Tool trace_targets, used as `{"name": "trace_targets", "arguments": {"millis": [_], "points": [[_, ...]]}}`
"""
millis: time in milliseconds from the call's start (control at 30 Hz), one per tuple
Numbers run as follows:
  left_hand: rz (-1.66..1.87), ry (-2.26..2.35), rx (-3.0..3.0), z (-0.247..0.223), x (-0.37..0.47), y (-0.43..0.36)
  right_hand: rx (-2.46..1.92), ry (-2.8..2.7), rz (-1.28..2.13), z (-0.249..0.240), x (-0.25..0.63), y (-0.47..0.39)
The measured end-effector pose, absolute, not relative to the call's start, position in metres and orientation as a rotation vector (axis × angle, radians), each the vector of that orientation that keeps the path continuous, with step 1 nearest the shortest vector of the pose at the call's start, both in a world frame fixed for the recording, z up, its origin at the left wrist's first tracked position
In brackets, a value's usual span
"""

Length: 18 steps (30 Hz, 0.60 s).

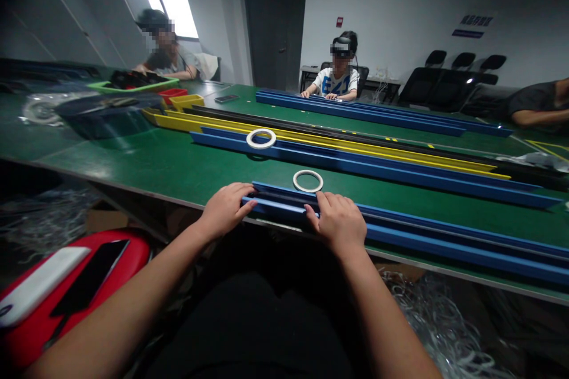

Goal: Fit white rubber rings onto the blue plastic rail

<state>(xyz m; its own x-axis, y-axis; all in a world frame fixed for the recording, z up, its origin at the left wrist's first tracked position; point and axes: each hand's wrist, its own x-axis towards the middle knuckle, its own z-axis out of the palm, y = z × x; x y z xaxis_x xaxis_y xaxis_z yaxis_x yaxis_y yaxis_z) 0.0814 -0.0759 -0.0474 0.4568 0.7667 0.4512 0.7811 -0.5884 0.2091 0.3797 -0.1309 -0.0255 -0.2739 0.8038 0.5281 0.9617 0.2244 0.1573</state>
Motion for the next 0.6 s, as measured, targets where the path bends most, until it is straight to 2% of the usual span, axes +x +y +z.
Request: {"name": "trace_targets", "arguments": {"millis": [600], "points": [[-0.822, -1.416, -2.725, -0.0423, 0.0812, -0.0769, -1.658, -2.177, -0.647, -0.0258, 0.3802, -0.1313]]}}
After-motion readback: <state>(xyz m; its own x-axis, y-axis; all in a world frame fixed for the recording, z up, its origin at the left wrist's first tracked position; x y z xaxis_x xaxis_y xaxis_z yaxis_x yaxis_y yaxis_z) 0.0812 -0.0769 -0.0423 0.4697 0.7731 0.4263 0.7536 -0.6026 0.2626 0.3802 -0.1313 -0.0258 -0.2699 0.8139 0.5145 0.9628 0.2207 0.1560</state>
